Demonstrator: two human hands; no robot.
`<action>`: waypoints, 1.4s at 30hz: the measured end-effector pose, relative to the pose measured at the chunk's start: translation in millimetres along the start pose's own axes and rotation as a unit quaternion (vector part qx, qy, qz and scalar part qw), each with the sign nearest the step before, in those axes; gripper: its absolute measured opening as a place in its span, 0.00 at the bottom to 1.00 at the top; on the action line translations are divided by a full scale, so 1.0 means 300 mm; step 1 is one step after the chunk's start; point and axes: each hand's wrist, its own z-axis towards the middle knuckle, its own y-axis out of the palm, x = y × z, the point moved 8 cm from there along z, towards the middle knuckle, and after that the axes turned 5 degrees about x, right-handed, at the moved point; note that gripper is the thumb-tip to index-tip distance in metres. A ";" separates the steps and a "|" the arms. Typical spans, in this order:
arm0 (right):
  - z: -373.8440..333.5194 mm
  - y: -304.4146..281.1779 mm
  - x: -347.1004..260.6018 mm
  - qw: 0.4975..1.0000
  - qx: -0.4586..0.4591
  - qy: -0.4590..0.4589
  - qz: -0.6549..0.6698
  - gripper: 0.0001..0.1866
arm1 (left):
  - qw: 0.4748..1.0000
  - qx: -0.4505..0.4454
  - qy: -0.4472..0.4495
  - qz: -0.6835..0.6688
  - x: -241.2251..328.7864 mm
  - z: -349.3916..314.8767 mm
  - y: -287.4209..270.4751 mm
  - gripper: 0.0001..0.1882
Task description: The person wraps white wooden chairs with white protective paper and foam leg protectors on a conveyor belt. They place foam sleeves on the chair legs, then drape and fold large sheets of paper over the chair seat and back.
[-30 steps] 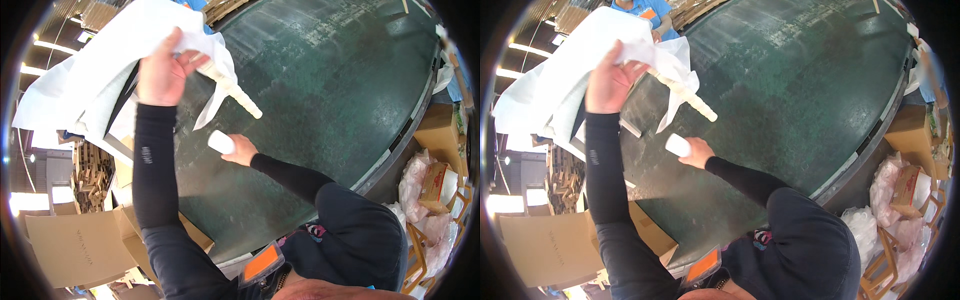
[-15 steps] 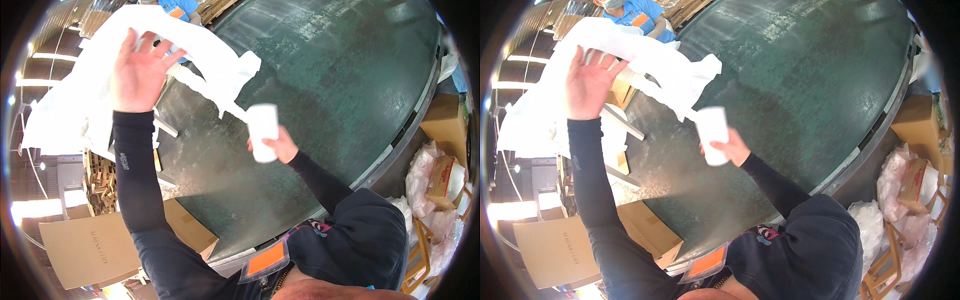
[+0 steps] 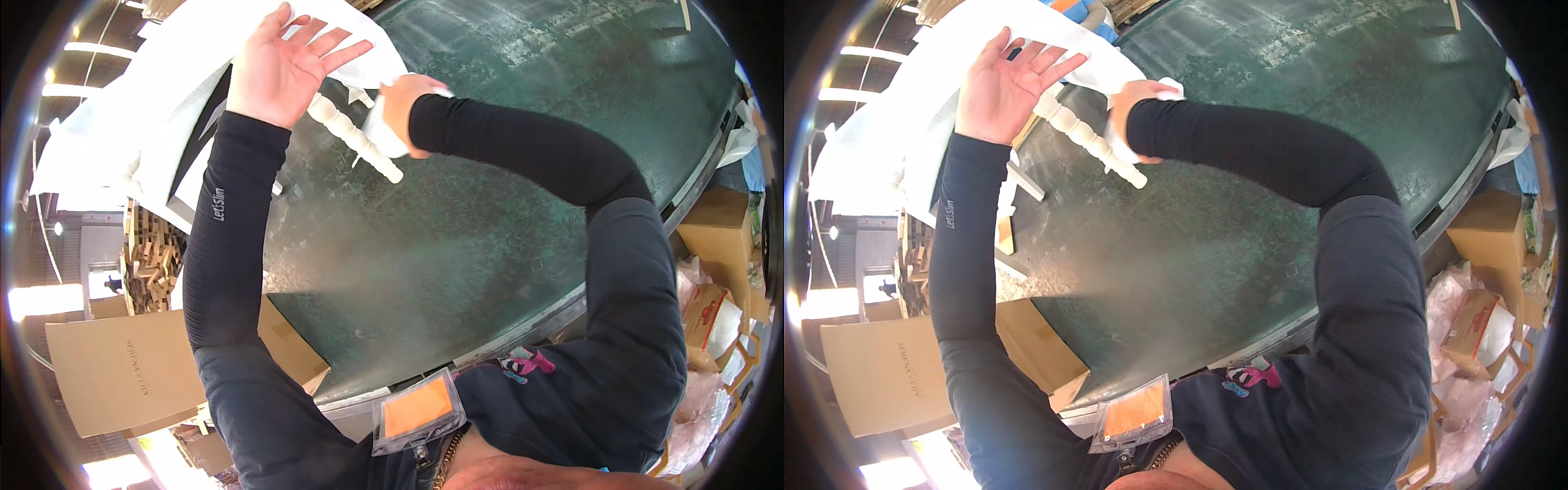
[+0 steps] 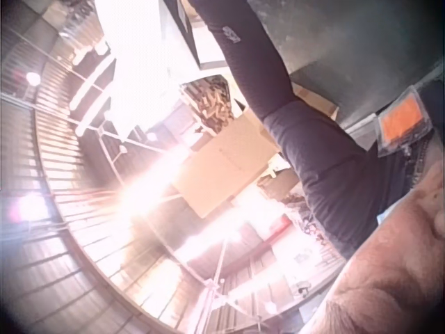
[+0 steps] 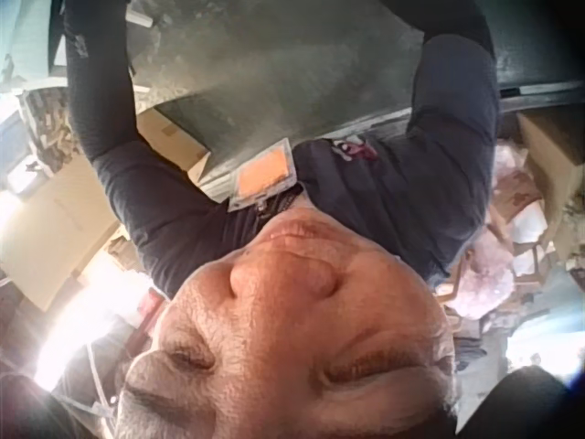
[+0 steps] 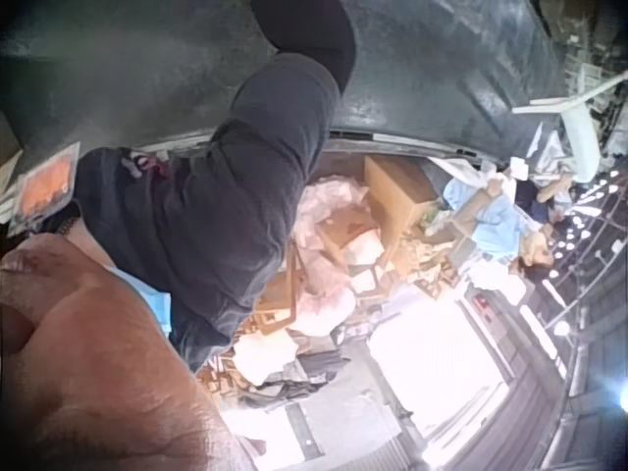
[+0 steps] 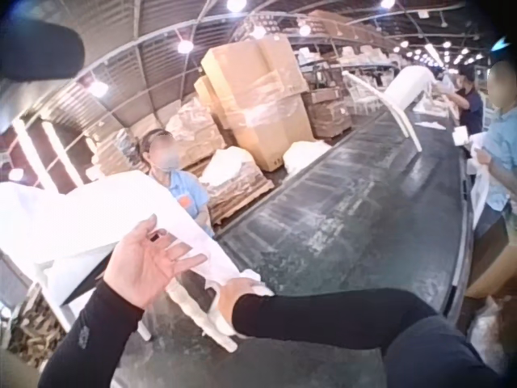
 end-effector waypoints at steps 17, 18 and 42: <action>-0.291 0.185 -0.355 0.969 0.161 -0.177 0.059 0.23 | 0.899 0.292 0.168 0.279 0.209 -0.173 -0.248 0.18; -0.286 0.150 -0.423 0.966 0.165 -0.197 0.027 0.26 | 0.889 0.316 0.158 0.290 0.258 -0.233 -0.313 0.19; -0.364 0.558 -0.293 0.615 0.354 0.065 0.701 0.38 | 0.090 -0.334 -0.056 0.937 -0.473 -0.002 -0.334 0.28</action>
